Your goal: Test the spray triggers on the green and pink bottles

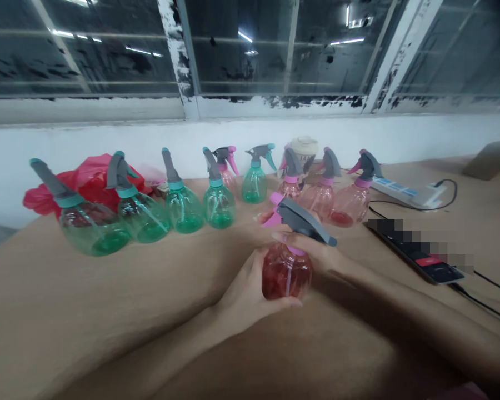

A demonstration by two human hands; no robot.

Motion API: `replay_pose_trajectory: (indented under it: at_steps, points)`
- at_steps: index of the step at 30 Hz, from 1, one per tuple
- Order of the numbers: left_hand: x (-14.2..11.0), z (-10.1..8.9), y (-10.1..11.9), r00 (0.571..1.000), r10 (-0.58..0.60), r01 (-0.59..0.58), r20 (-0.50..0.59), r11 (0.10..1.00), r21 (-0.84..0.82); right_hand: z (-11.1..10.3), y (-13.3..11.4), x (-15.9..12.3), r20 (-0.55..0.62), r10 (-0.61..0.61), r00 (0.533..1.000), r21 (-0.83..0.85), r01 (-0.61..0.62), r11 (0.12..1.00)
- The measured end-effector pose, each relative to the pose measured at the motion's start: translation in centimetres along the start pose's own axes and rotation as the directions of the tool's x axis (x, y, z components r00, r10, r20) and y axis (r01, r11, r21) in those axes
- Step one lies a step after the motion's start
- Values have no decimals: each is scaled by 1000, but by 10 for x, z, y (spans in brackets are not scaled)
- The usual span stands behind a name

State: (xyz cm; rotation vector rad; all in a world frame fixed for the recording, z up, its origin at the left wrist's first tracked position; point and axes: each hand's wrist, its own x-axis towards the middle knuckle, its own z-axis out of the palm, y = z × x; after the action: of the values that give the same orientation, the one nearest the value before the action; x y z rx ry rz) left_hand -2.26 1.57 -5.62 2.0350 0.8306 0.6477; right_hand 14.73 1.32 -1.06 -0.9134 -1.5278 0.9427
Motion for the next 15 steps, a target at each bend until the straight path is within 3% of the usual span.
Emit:
replay_pose_trajectory:
  at_steps: [15]
  points:
    - [0, 1, 0, 1000, -4, 4, -6, 1000, -30, -1, 2, 0, 59, 17, 998, 53, -20, 998]
